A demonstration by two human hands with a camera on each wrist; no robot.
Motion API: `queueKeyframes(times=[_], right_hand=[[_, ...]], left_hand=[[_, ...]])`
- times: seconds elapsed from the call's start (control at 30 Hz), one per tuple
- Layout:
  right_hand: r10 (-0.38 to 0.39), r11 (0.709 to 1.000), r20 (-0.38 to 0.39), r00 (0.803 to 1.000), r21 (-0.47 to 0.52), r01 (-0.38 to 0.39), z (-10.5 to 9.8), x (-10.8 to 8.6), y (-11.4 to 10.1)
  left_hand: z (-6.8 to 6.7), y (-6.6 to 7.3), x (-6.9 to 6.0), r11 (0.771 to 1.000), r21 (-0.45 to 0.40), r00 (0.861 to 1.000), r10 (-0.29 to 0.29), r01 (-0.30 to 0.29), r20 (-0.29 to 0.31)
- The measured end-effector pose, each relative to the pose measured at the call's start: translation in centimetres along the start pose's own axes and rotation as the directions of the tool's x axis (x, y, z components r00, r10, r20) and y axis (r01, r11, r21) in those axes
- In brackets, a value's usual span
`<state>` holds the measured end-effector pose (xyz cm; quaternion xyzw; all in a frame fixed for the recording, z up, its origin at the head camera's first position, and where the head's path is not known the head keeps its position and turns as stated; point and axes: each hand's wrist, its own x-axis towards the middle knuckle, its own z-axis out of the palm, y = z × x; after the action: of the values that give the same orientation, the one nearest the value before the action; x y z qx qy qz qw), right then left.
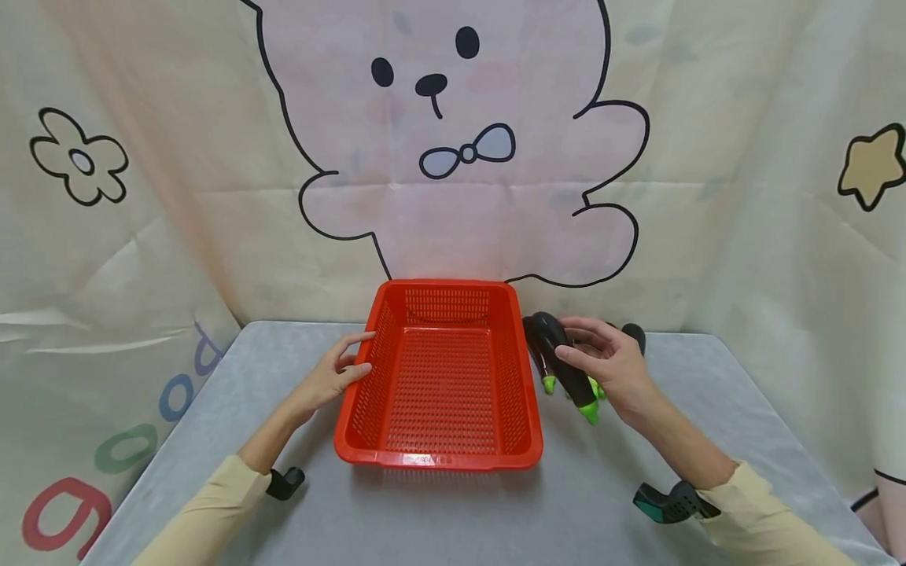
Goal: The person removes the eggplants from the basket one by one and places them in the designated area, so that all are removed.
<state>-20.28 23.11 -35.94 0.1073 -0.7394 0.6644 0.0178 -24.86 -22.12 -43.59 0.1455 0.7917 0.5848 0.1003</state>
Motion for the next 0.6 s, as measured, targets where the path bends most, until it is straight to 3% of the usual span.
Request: queueKeyframes(times=[0.2, 0.47, 0.6], right_hand=[[-0.025, 0.999, -0.008, 1.000, -0.021, 0.024, -1.2, -0.4, 0.7], [-0.040, 0.994, -0.093, 0.995, -0.108, 0.030, -3.5, -1.3, 2.4], [-0.032, 0.996, -0.118, 0.992, -0.082, 0.023, -4.7, -1.7, 3.1]], left_hand=[[0.1, -0.1, 0.0, 1.000, -0.004, 1.000, -0.003, 0.003, 0.004], [0.1, -0.1, 0.0, 1.000, -0.008, 1.000, 0.005, -0.005, 0.002], [0.1, -0.1, 0.0, 1.000, -0.006, 1.000, 0.012, -0.012, -0.003]])
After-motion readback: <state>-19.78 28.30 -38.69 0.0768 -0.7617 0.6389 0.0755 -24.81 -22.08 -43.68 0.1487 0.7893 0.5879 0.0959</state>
